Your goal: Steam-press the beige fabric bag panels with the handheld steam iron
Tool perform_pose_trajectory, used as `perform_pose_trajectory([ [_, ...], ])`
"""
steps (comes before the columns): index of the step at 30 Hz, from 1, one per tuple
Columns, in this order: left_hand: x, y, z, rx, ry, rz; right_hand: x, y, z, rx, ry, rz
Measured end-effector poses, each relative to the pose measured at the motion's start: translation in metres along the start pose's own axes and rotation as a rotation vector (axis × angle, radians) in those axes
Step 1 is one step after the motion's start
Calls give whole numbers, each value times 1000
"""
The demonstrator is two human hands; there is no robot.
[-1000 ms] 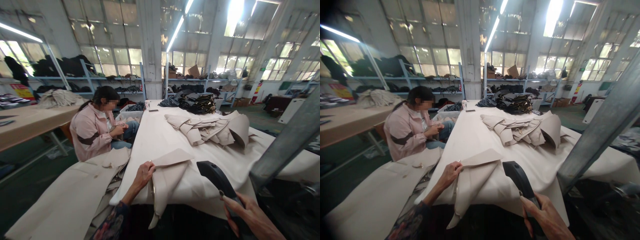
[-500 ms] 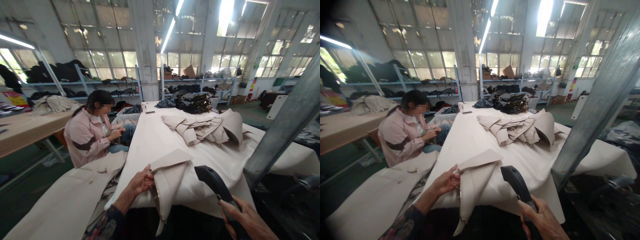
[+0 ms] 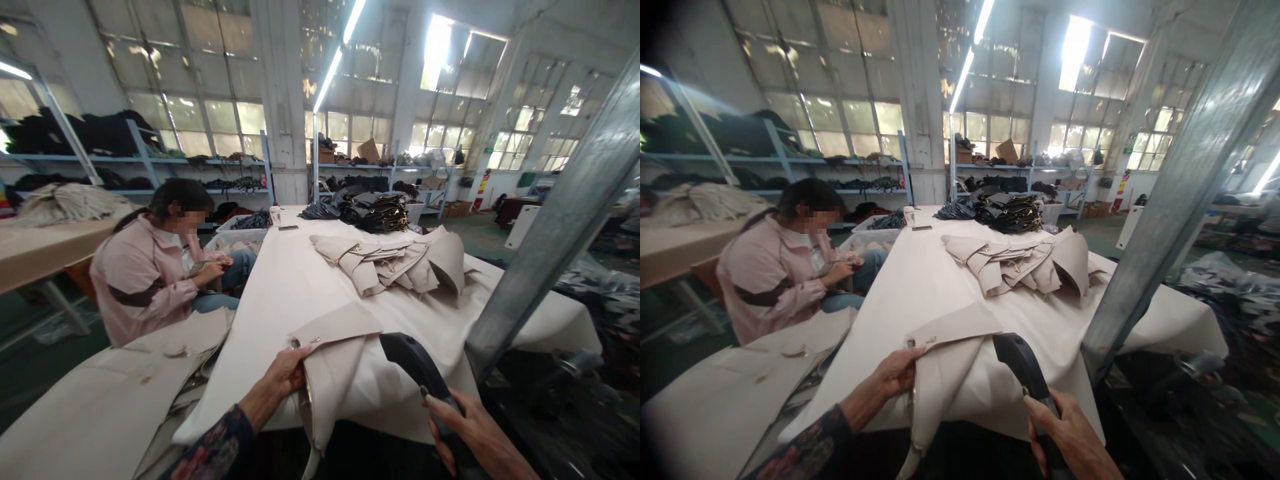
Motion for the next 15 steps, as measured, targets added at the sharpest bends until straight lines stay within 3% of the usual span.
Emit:
perform_pose_trajectory([
  [4, -1, 4, 7, -36, 28, 219, 2, -3, -3, 55, 24, 5],
  [8, -15, 12, 11, -9, -24, 362, 4, -6, -6, 58, 22, 11],
  [15, -41, 17, 15, 341, -98, 548, 19, -9, 0, 100, 6, 14],
])
Point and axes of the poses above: each hand's wrist, its own x-axis towards the middle knuckle, its own z-axis out of the palm, y = z × x, the point moved 1 cm from there along x, towards the middle knuckle
